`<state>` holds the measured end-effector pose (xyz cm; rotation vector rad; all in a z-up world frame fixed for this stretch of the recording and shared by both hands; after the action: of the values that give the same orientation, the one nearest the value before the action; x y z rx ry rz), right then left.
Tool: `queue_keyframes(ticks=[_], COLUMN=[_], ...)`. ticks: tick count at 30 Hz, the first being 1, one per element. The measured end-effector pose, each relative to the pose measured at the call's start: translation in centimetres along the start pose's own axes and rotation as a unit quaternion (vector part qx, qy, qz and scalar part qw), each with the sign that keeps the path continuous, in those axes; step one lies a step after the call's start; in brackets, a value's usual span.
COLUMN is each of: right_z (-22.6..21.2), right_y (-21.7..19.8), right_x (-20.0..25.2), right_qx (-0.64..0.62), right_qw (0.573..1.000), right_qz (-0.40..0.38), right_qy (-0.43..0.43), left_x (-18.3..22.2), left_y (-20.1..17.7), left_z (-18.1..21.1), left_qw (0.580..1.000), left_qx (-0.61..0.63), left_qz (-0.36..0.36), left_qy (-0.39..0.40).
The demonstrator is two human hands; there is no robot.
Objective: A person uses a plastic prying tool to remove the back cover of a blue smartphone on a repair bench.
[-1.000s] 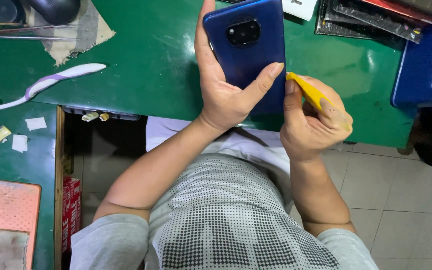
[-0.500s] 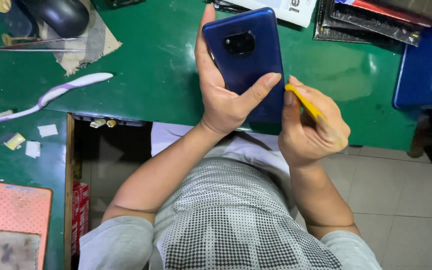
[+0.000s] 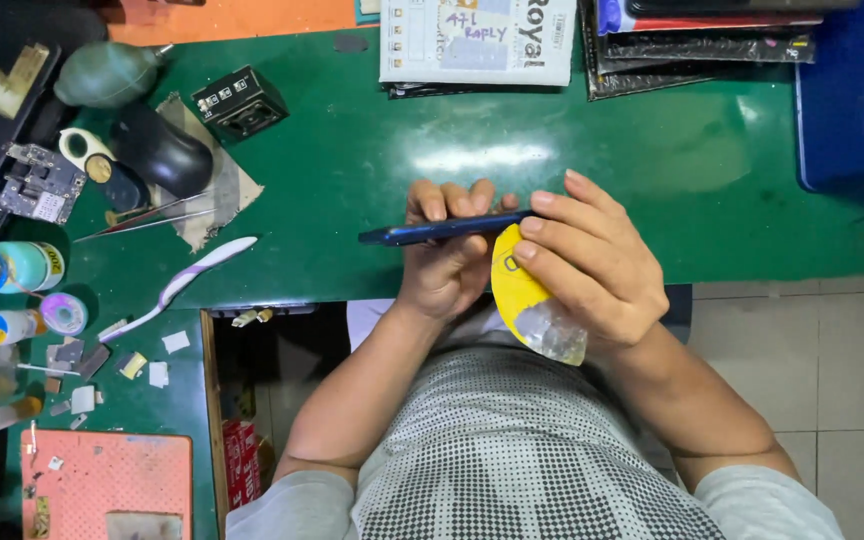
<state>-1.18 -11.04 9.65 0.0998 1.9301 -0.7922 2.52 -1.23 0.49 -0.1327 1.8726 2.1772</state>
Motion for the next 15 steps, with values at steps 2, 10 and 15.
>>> queue_keyframes(ticks=[2,10,15], right_z=[0.0,-0.1,-0.1], right_y=[-0.1,-0.1,0.0], right_x=[-0.2,-0.5,-0.4], right_qx=[-0.002,-0.026,-0.024], right_qw=[1.0,0.999,0.999], right_qz=[-0.001,-0.011,-0.013], right_qy=[-0.005,-0.021,-0.025], left_x=[0.1,-0.1,-0.2], left_y=[0.0,0.8,1.1], left_z=[0.0,0.2,0.4], left_qw=[1.0,0.997,0.996], left_qx=[0.001,-0.033,-0.053], left_qz=[-0.019,-0.071,-0.073], left_qy=[0.001,0.014,0.014])
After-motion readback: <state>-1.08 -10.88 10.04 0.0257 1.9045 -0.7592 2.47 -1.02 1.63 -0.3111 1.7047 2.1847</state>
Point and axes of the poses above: each hand's wrist, its own x-axis away from the middle knuckle, its own y-axis out of the palm, z = x × y, the point moved 4 cm from there along -x, towards the middle knuckle, and after that the axes turned 8 degrees about x, right-handed, at the moved point
